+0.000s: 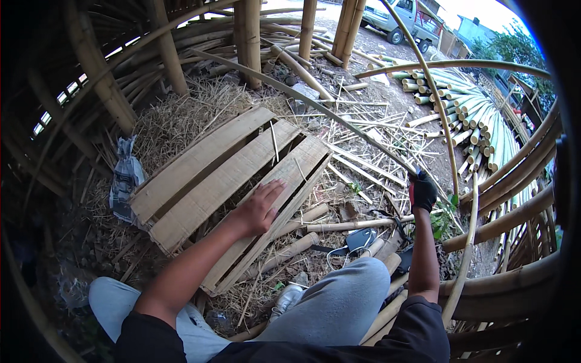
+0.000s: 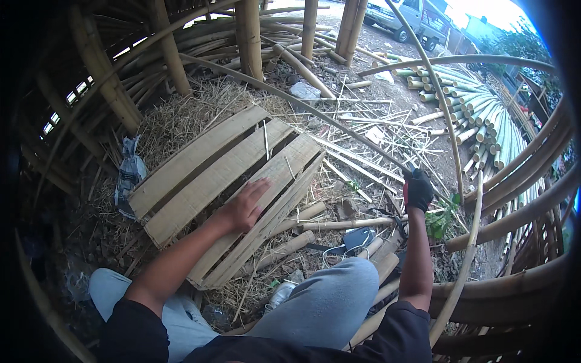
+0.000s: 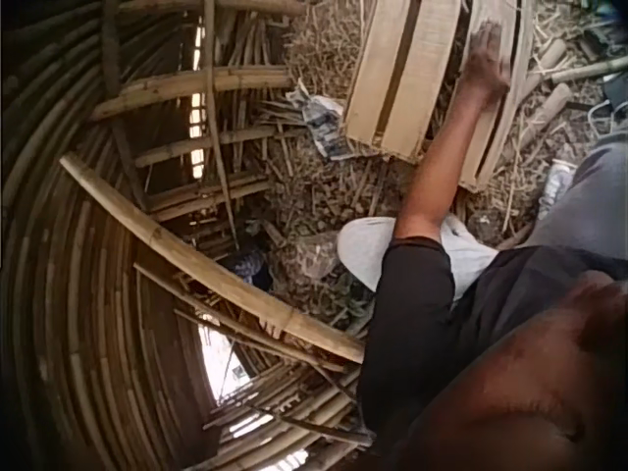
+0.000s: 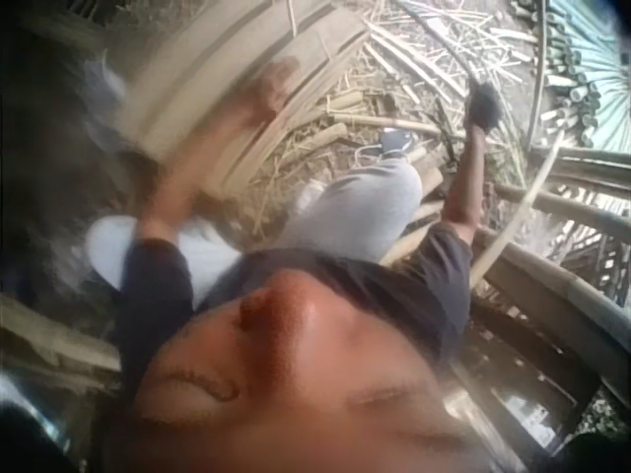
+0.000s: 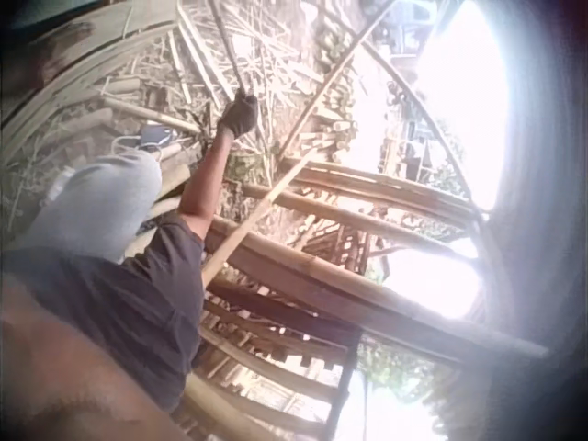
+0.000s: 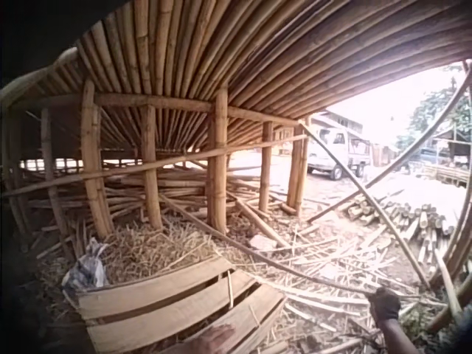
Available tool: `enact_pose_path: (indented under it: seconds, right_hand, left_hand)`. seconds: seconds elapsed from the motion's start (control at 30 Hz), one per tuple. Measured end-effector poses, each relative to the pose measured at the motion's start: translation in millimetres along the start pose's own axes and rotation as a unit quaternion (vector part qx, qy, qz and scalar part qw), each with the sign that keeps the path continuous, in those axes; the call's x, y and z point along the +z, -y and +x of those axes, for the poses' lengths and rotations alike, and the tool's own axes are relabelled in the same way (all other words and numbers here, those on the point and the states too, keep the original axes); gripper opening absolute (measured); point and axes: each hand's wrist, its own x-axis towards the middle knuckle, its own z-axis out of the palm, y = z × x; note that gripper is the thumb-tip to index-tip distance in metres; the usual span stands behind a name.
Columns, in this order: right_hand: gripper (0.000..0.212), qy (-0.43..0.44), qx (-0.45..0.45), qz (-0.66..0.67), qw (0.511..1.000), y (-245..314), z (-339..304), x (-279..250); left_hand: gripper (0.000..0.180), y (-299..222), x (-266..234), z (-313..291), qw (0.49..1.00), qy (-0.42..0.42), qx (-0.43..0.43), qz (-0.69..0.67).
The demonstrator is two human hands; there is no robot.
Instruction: The person peels and shaves a thin strip of bamboo with a knife while holding it against a wooden crate.
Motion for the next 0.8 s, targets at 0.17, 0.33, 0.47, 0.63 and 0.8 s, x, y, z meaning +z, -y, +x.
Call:
enact_pose_path:
  seconds: [0.17, 0.33, 0.47, 0.63, 0.8]
  right_hand:
    - [0.022, -0.061, -0.058, 0.031, 0.996, 25, 5, -32]
    - [0.024, -0.112, -0.142, 0.078, 0.98, 47, 9, -39]
    - [0.029, -0.161, -0.176, 0.074, 0.968, 88, 17, -35]
    - [0.02, -0.133, -0.183, 0.03, 0.974, 150, 14, -41]
    - [0.031, 0.06, -0.091, 0.072, 0.991, 232, 10, -68]
  left_hand:
    - [0.082, 5, -54, -15, 0.599, -0.045, -0.13, -0.789]
    - [0.108, -3, -154, -92, 0.497, 0.056, -0.104, -0.86]
    - [0.11, -1, -193, -159, 0.624, 0.187, -0.067, -0.756]
    - [0.092, -47, -239, -211, 0.572, 0.194, -0.141, -0.785]
    - [0.073, -80, -261, -232, 0.661, 0.163, -0.284, -0.675]
